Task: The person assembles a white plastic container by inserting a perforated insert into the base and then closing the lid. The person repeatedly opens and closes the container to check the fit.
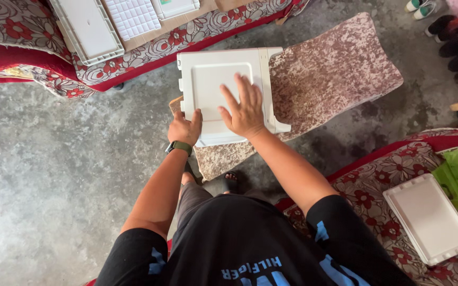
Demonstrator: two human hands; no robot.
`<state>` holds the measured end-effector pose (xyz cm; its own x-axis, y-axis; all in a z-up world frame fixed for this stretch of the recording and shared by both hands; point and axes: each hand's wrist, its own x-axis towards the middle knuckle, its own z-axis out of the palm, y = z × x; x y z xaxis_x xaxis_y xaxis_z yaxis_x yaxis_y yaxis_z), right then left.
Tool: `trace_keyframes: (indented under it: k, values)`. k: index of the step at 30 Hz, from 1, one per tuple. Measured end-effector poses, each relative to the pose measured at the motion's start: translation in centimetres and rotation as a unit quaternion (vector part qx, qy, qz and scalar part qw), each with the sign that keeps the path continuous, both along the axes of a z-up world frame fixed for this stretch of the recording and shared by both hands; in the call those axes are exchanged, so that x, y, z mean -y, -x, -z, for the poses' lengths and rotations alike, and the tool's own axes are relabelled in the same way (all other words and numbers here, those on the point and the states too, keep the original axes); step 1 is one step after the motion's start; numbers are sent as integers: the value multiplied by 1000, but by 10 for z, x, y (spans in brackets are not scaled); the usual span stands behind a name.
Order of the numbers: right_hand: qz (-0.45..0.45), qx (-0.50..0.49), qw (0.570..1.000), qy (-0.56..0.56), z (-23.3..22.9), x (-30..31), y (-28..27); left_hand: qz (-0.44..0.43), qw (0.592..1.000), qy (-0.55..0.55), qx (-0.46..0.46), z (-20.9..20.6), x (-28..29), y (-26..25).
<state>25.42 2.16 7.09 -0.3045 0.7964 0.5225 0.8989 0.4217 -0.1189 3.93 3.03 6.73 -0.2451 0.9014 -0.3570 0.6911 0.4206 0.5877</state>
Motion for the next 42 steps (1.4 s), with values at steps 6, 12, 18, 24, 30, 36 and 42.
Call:
trace_keyframes:
  k: [6,12,18,24,30,36,42]
  values:
    - [1,10,997,77,7,1,4,1,1000,2,0,1,-1,2]
    - [6,-24,999,24,-9,8,11,0,1000,-10,-15,5,0,1]
    - [56,-15,992,115,-5,15,7,-6,1000,0,-9,6,0,1]
    - [31,-37,984,171,3,16,2,-21,1000,-19,8,17,1,0]
    - [98,-12,968,231,3,11,-5,-20,996,-51,65,29,4,2]
    - [120,-14,955,271,-2,11,-26,-7,981,-64,183,16,25,-6]
    - [105,-44,971,212,-1,18,-51,77,981,-109,141,7,41,-22]
